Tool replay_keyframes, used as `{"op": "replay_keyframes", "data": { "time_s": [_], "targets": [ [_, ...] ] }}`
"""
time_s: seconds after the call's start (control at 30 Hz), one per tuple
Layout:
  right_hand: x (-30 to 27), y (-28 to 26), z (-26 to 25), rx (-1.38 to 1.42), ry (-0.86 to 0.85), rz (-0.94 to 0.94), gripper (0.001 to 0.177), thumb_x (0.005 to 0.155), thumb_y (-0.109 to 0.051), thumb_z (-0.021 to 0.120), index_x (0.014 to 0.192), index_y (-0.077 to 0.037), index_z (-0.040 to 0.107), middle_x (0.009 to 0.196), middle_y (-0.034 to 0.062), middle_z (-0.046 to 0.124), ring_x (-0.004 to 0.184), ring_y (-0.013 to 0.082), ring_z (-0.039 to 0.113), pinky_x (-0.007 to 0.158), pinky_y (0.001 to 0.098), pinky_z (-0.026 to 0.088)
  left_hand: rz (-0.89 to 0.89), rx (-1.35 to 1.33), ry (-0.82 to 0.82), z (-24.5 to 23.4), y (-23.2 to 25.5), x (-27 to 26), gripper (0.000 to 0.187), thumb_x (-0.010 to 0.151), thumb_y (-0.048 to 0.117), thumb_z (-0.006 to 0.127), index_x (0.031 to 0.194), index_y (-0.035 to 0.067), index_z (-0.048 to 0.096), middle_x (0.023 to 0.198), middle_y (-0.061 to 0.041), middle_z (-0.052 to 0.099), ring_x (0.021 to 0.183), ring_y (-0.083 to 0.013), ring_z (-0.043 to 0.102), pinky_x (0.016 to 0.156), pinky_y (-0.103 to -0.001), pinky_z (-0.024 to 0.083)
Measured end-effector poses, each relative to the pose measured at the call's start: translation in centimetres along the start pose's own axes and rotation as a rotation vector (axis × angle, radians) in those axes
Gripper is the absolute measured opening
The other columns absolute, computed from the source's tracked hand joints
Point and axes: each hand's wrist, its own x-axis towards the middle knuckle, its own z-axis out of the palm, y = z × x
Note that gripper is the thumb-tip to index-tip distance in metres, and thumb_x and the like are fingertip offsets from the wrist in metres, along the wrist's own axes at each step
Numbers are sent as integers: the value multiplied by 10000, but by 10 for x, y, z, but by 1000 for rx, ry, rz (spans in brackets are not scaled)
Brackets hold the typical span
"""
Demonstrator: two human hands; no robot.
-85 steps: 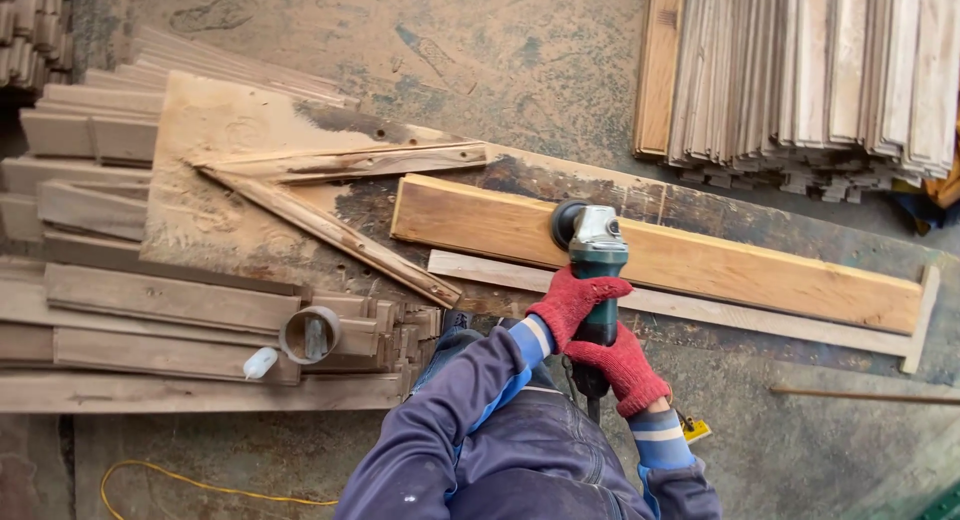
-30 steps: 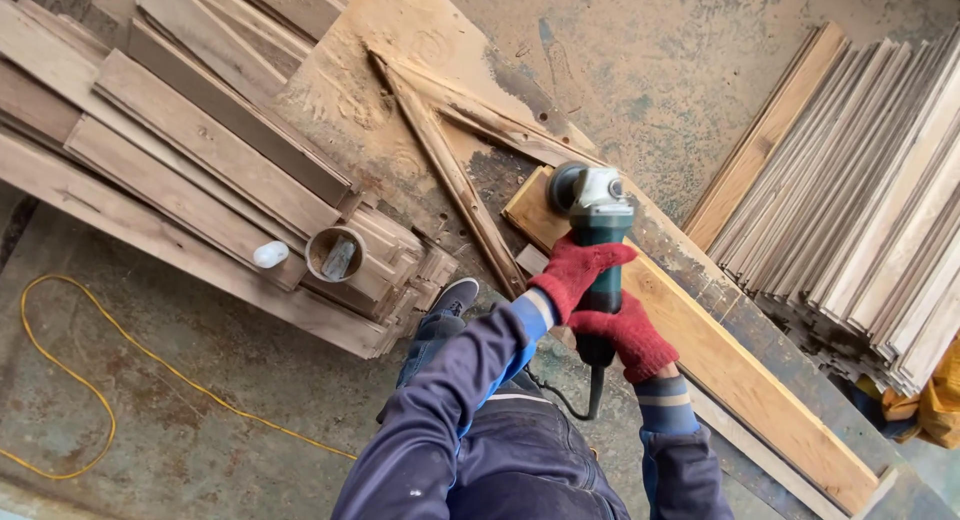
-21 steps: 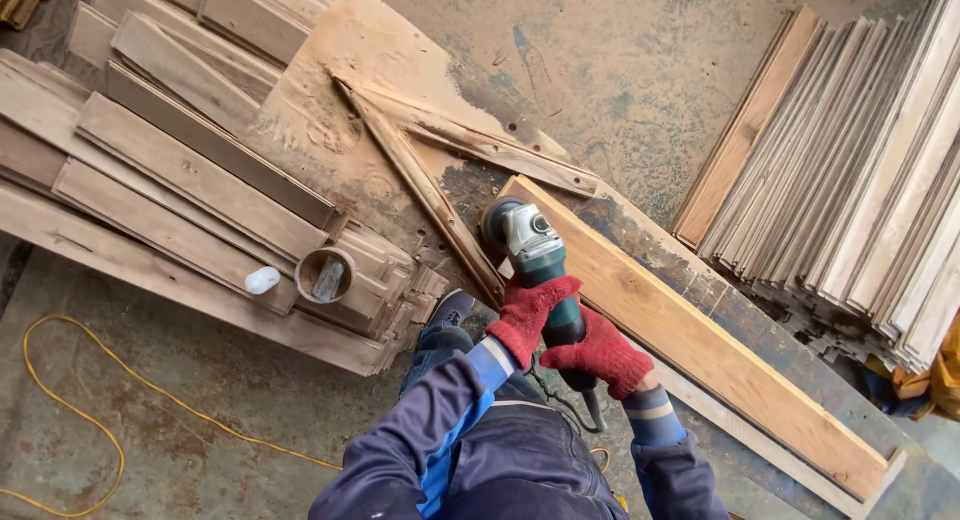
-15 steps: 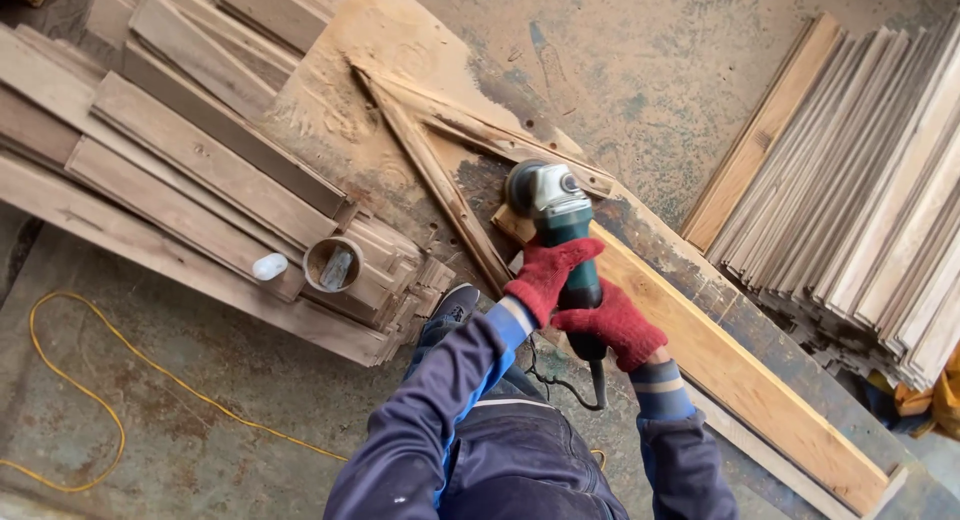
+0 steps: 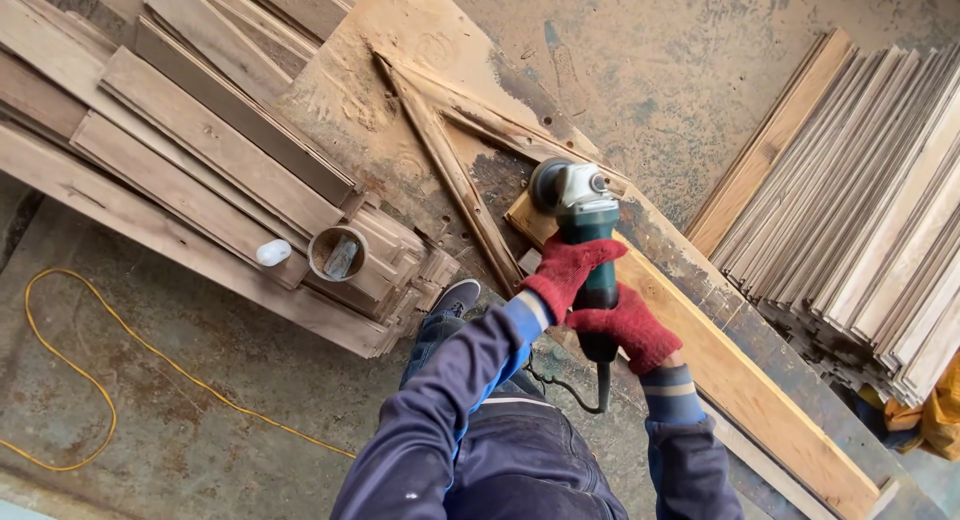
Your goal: Sanding a piece of wood using an angle grinder with a sanding disc.
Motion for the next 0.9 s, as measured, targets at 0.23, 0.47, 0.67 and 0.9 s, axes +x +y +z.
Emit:
{"op": "replay_keyframes", "data": {
  "time_s": [0.23, 0.47, 0.67, 0.9],
  "targets": [
    [-11, 3, 5, -38, -32, 40, 412, 524, -9, 953, 855, -3, 708, 620, 166, 654, 536, 267, 666, 503, 351, 544, -26, -30, 24, -24, -29, -3, 638, 555, 338, 1007, 1095, 117, 750, 787, -103, 734, 792, -261, 760, 764, -396, 617],
    [-2, -8, 9, -40, -13, 11, 383, 554, -52, 942, 831, 16, 687, 600, 194, 641, 512, 294, 663, 498, 393, 561, 11, -144, -15, -13, -13, 7, 574, 569, 271, 985, 1066, 109, 748, 796, -79, 703, 770, -177, 694, 763, -373, 584],
    [-17, 3, 1, 7, 23, 32, 335, 555, -26, 912, 804, 42, 698, 574, 207, 640, 489, 328, 680, 467, 426, 577, 11, -160, -76, -5, -25, -1, 565, 564, 199, 968, 1063, 72, 736, 813, -110, 703, 792, -230, 714, 762, -387, 587],
    [-24, 14, 14, -194, -71, 61, 484, 509, -110, 995, 912, -54, 732, 713, 142, 691, 689, 249, 675, 657, 356, 542, -31, -14, 22, -36, -64, -6, 591, 613, 309, 1003, 1118, 150, 740, 877, -94, 748, 868, -254, 761, 782, -398, 630]
  ]
}}
